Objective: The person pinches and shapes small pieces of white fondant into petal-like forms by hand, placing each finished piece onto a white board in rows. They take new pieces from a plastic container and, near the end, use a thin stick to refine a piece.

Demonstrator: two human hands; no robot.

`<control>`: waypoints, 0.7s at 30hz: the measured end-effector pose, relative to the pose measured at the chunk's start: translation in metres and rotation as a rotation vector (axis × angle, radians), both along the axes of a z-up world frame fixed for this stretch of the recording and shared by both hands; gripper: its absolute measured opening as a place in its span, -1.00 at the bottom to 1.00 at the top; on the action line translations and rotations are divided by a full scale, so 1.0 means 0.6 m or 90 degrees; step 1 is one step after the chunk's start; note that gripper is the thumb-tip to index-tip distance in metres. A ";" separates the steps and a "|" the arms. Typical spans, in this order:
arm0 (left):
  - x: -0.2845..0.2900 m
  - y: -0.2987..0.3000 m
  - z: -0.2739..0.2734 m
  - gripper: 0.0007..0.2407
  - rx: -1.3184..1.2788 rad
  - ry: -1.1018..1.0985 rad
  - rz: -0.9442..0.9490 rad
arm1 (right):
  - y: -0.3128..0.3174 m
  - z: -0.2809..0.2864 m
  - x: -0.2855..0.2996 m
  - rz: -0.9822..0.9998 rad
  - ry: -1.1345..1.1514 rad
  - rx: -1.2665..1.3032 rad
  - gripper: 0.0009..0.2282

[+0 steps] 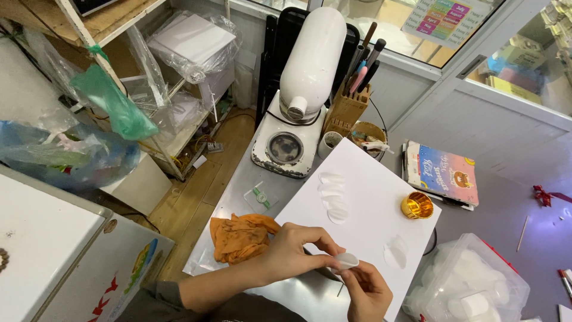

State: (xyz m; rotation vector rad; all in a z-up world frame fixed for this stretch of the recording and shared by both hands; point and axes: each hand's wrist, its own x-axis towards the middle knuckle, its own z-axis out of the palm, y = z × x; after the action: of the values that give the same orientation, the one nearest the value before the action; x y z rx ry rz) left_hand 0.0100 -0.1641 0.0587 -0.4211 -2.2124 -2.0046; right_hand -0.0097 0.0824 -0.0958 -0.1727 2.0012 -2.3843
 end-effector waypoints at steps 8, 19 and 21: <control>0.009 0.004 -0.007 -0.89 0.081 -0.047 0.042 | -0.023 0.032 0.005 -0.036 0.022 0.036 -0.80; 0.013 0.010 -0.017 -0.73 -0.140 0.220 0.106 | -0.025 0.064 -0.005 0.067 0.009 -0.004 -0.80; 0.014 0.016 -0.018 -0.69 -0.165 0.243 0.090 | -0.008 0.033 -0.011 0.226 0.046 -0.217 -0.70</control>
State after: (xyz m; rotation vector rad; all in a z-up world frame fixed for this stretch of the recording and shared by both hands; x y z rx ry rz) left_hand 0.0182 -0.1544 0.0478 -0.5986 -2.1863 -1.4306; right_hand -0.0161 0.0774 -0.0760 -0.5744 1.4186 -2.4800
